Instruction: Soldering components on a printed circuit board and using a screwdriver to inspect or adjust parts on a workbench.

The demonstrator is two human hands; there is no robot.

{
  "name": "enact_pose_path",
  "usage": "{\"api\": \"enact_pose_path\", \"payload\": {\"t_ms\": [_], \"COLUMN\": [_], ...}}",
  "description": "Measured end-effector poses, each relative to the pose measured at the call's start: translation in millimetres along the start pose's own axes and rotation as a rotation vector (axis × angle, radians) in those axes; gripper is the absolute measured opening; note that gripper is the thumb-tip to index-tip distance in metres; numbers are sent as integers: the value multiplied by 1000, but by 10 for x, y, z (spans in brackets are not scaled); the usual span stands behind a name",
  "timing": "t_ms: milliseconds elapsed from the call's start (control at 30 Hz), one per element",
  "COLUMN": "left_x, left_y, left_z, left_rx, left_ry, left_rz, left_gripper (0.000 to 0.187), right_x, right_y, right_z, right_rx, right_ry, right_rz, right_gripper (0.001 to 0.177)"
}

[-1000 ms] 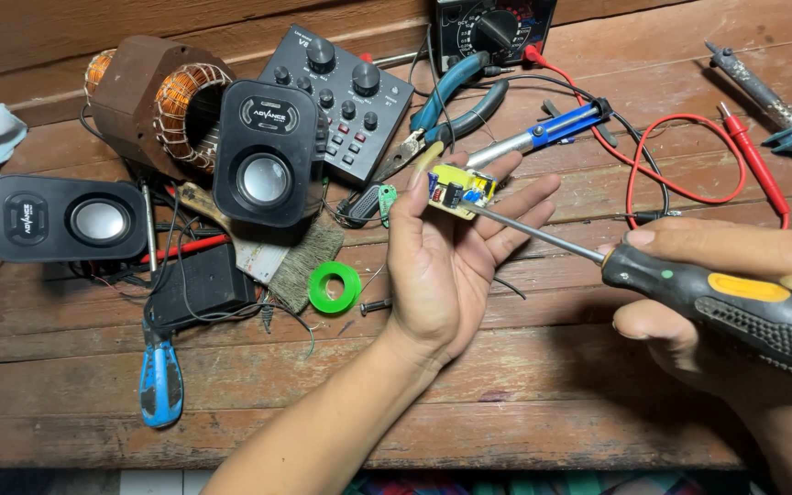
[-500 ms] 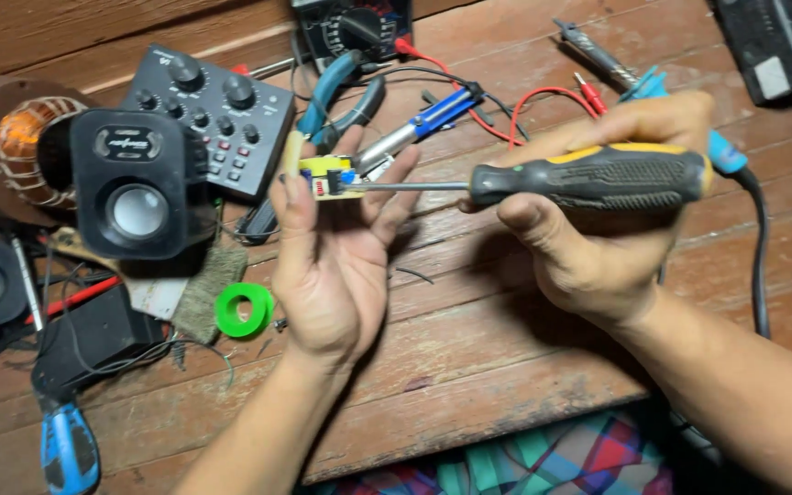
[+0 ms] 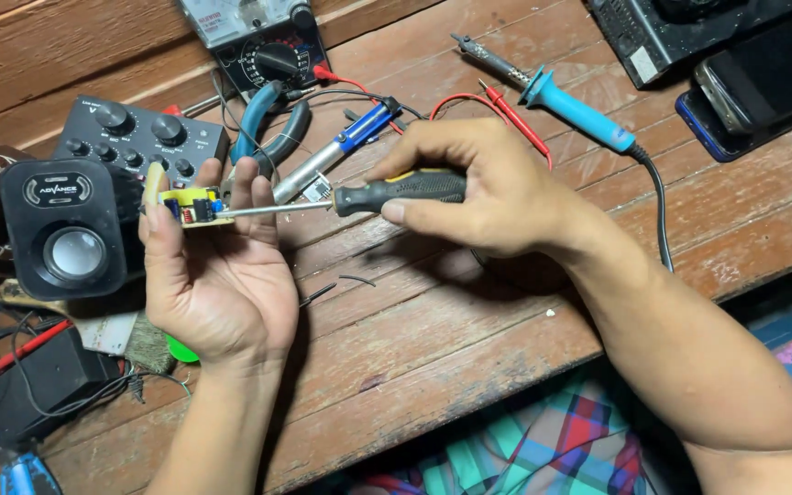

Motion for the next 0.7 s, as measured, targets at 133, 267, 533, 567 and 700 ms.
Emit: {"api": "enact_pose_path", "payload": {"t_ms": [133, 267, 533, 567, 700], "left_x": [79, 152, 129, 106, 24], "left_y": [-24, -33, 44, 56, 117], "left_z": [-58, -66, -11, -8, 0], "left_rx": [15, -6, -66, -29, 58], "left_ry": [-9, -3, -150, -127, -69], "left_rz": [1, -9, 60, 78, 94], "left_gripper": [40, 37, 31, 34, 34], "right_x": [209, 346, 415, 433, 499], "right_y": [-16, -35, 31, 35, -2], "right_z": [9, 10, -28, -28, -37], "right_rx": [47, -5, -130, -115, 1], "right_ry": [160, 219, 116, 126, 193], "right_rz": [-145, -195, -222, -192, -136], "right_gripper": [21, 28, 26, 25, 27]}}
Point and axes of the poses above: each hand's wrist, its own z-axis towards the middle knuckle, its own x-axis out of the palm, y = z × x, the point moved 4 cm from there along z, towards the middle knuckle, and after that the axes turned 1 degree about y, right-handed, at the moved point
